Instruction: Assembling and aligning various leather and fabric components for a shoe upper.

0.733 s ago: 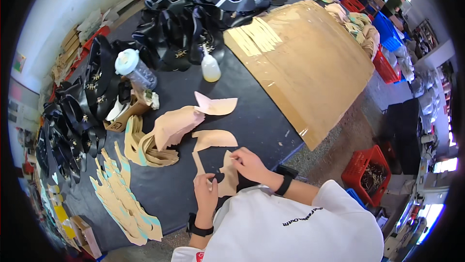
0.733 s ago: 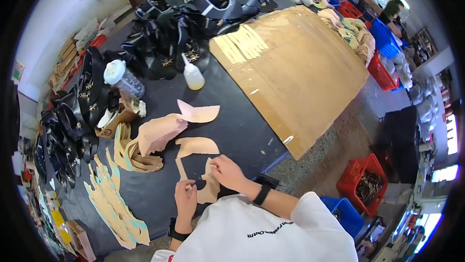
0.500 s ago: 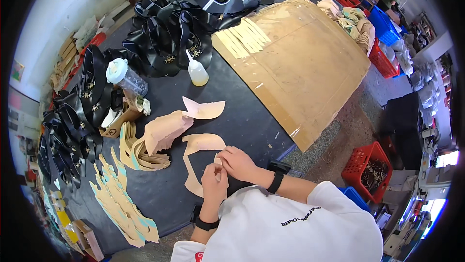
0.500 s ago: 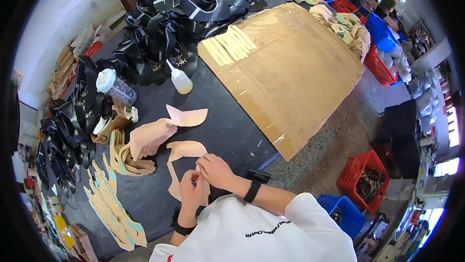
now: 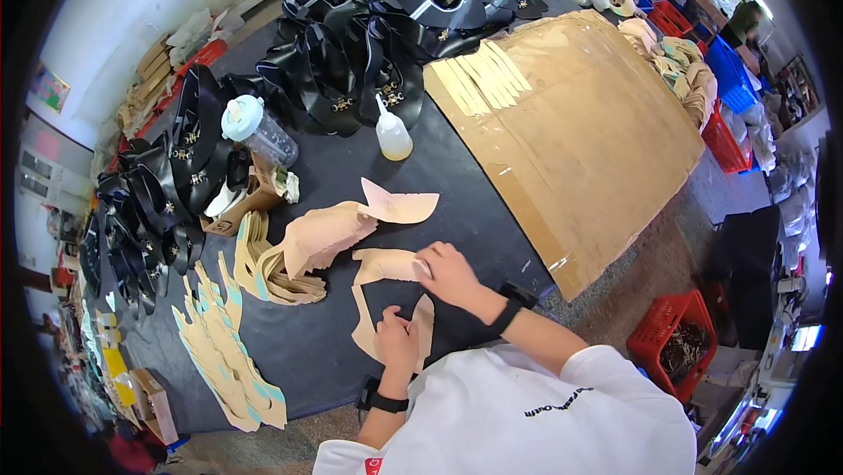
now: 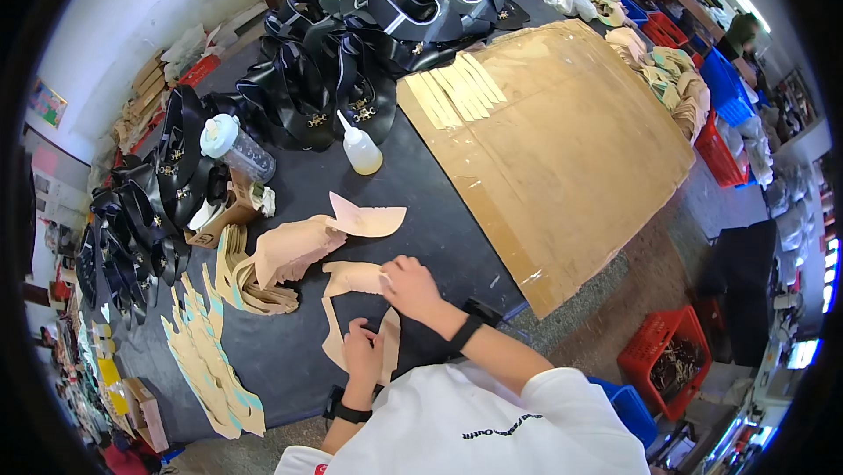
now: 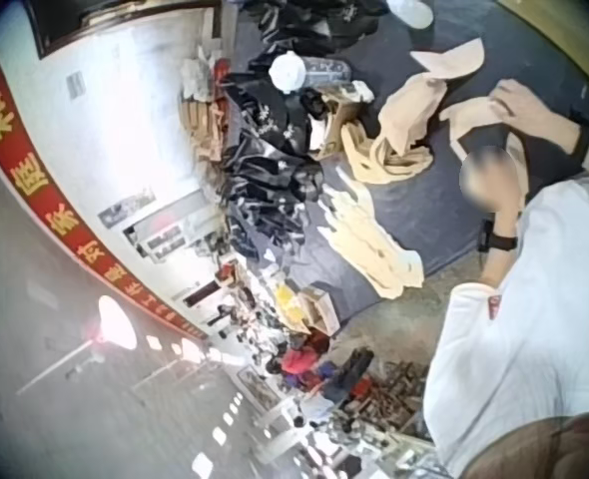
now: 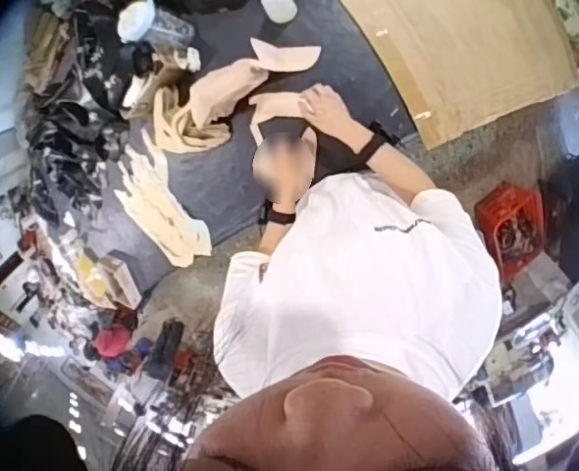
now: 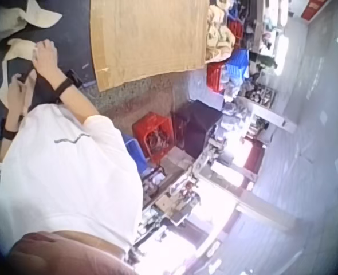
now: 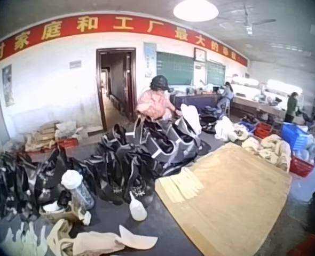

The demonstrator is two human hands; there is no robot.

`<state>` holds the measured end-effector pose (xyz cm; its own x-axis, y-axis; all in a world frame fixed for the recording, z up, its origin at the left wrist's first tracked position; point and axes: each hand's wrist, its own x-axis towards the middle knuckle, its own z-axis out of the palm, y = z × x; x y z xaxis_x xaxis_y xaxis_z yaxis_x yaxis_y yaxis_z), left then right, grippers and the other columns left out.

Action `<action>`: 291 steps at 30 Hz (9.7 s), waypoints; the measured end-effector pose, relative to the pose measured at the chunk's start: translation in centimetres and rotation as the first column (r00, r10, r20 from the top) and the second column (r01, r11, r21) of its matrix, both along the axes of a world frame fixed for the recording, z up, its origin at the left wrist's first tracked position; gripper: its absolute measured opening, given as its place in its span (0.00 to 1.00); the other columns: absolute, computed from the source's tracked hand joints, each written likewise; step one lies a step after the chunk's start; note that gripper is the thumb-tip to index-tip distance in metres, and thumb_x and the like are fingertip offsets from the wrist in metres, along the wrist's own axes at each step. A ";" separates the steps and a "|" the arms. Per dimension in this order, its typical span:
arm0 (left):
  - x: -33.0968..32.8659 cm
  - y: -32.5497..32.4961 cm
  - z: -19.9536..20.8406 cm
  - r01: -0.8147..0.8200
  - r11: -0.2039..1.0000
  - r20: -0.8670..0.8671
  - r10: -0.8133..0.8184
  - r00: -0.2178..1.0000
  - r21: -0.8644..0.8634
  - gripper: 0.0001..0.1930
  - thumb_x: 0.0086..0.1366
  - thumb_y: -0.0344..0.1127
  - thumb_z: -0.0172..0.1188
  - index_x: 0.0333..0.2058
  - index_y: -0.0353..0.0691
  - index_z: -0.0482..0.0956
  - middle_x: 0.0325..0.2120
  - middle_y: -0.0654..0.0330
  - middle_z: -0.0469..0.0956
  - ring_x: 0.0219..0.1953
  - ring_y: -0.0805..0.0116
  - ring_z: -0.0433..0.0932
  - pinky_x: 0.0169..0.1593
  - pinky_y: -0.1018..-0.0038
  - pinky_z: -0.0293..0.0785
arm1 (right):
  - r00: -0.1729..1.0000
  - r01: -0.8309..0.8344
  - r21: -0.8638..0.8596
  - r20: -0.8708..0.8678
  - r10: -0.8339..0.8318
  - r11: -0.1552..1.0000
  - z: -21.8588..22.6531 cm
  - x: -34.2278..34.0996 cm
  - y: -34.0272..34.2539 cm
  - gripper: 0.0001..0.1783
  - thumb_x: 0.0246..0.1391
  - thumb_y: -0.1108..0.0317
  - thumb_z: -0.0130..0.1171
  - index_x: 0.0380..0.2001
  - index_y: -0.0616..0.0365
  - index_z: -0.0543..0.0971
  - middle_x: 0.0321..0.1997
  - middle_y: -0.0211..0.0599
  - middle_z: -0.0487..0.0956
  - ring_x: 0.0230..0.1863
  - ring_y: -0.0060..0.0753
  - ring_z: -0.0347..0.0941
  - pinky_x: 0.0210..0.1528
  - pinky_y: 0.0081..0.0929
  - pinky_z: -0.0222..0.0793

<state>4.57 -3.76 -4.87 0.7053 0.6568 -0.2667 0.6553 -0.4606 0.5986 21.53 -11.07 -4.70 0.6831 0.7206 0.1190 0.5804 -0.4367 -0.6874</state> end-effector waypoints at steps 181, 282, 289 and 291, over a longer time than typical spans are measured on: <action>5.2 6.5 -1.2 0.270 0.891 0.010 -0.286 0.958 -0.365 0.06 0.48 0.30 0.60 0.22 0.33 0.83 0.18 0.54 0.80 0.22 0.68 0.80 0.30 0.75 0.75 | 0.781 -0.047 -0.474 0.531 0.327 0.880 0.5 -9.4 -2.9 0.27 0.47 0.68 0.49 0.49 0.76 0.70 0.51 0.67 0.69 0.50 0.57 0.68 0.44 0.34 0.68; -10.3 9.6 1.9 -0.268 0.963 0.010 0.268 0.963 -0.003 0.11 0.54 0.28 0.58 0.37 0.36 0.74 0.25 0.53 0.76 0.32 0.53 0.76 0.37 0.63 0.71 | 0.984 -0.090 -0.008 0.156 0.090 0.996 1.5 0.1 6.6 0.33 0.37 0.57 0.69 0.48 0.54 0.70 0.47 0.42 0.67 0.52 0.46 0.61 0.53 0.41 0.57; -1.3 8.9 2.4 0.069 0.957 -0.010 -0.069 0.998 0.283 0.14 0.54 0.32 0.60 0.41 0.43 0.72 0.38 0.57 0.71 0.45 0.56 0.70 0.46 0.60 0.65 | 0.976 -0.133 -0.102 0.162 0.148 0.986 0.4 -1.2 5.3 0.36 0.41 0.51 0.66 0.54 0.49 0.68 0.52 0.40 0.67 0.54 0.45 0.59 0.55 0.45 0.54; 0.5 8.8 2.3 0.110 0.939 -0.118 -0.075 0.990 0.327 0.14 0.56 0.34 0.60 0.41 0.44 0.71 0.35 0.58 0.72 0.43 0.56 0.71 0.45 0.59 0.63 | 0.984 0.066 -0.167 -0.151 -0.092 0.984 -0.7 -0.6 5.7 0.34 0.41 0.51 0.65 0.53 0.49 0.69 0.50 0.42 0.69 0.53 0.45 0.61 0.53 0.44 0.54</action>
<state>5.06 4.99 -2.60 0.7473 0.6538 -0.1189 0.6502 -0.6826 0.3336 20.93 -5.42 -5.39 0.7395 0.6644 -0.1077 0.4295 -0.5890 -0.6846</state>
